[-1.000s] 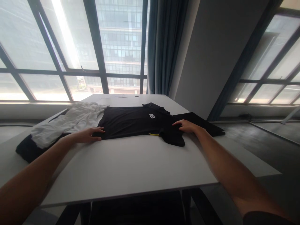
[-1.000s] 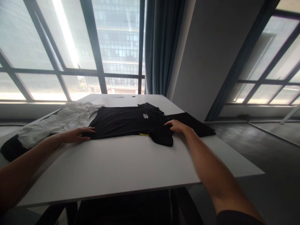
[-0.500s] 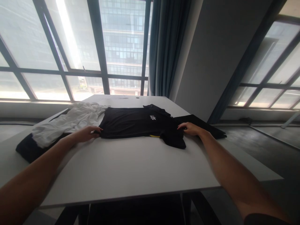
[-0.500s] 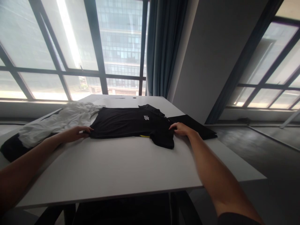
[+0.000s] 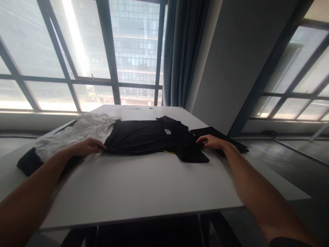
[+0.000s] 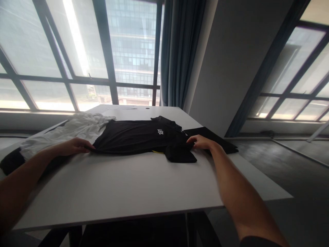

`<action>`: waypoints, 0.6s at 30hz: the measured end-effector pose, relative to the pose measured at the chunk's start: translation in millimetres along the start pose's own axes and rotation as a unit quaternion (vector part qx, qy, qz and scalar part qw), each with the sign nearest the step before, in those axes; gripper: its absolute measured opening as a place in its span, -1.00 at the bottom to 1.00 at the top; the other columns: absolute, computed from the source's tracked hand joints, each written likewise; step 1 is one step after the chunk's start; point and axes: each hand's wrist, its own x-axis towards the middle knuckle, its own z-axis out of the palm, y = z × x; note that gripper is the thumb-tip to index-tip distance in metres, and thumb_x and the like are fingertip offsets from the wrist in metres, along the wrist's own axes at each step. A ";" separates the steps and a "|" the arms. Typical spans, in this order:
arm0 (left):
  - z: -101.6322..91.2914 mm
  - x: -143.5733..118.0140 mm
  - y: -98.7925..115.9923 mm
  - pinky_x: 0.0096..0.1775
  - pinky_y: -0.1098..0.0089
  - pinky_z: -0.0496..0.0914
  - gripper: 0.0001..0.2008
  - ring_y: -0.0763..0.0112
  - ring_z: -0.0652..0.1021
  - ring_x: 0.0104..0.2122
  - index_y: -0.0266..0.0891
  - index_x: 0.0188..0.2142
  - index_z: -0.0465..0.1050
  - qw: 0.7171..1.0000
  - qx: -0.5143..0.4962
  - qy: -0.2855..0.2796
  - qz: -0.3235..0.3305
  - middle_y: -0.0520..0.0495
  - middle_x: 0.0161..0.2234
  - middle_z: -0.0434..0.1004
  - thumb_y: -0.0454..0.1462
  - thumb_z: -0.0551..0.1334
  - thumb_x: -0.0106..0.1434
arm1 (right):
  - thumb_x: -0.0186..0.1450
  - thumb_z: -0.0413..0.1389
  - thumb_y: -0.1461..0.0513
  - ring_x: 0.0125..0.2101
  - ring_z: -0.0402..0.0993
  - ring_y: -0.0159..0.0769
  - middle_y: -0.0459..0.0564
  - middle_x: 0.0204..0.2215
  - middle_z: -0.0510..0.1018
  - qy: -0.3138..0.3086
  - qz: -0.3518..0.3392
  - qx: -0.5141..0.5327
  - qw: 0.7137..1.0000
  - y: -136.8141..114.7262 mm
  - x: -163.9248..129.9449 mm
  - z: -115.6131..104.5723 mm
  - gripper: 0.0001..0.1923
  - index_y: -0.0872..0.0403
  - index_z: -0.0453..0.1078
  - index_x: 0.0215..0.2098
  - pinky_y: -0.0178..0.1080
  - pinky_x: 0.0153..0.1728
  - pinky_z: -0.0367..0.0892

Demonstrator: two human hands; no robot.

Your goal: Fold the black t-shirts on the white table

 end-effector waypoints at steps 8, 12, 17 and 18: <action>0.9 -2.5 6.3 -0.12 0.26 0.46 -0.47 0.17 0.60 -0.25 -0.20 -0.22 0.65 1.000 -0.021 0.014 0.001 -0.10 -0.29 0.69 0.12 0.35 -0.03 | 0.00 0.33 0.07 0.09 0.39 0.03 0.03 0.04 0.56 -0.031 -0.091 0.058 0.994 -41.3 -10.0 3.7 -0.59 0.04 0.61 -0.18 -0.07 0.16 0.22; 0.8 -3.3 8.2 -0.04 0.24 0.45 -0.49 0.14 0.61 -0.17 -0.18 -0.24 0.66 0.998 -0.061 0.031 0.008 -0.12 -0.22 0.70 0.11 0.39 -0.07 | 0.08 0.24 -0.23 -0.13 0.48 -0.10 0.09 -0.20 0.61 -0.011 -0.077 0.149 0.986 -47.3 -16.3 3.8 -0.40 0.13 0.57 -0.30 -0.13 -0.04 0.32; -3.2 -4.6 1.5 -0.04 0.26 0.46 -0.55 0.18 0.61 -0.21 -0.15 -0.31 0.67 0.997 -0.082 0.004 -0.010 -0.08 -0.29 0.69 0.04 0.44 -0.16 | -0.04 0.31 -0.25 -0.40 0.40 -0.30 -0.03 -0.48 0.52 -0.026 -0.045 0.161 0.986 -34.8 -15.0 5.2 -0.38 0.14 0.48 -0.45 -0.23 -0.27 0.30; -4.2 -4.4 -0.4 -0.08 0.28 0.47 -0.57 0.20 0.60 -0.25 -0.15 -0.35 0.67 0.996 -0.082 -0.007 -0.018 -0.06 -0.34 0.68 0.03 0.45 -0.17 | -0.04 0.33 -0.24 -0.42 0.39 -0.31 -0.04 -0.49 0.51 -0.039 -0.038 0.161 0.985 -30.9 -12.7 5.7 -0.39 0.14 0.47 -0.47 -0.24 -0.30 0.30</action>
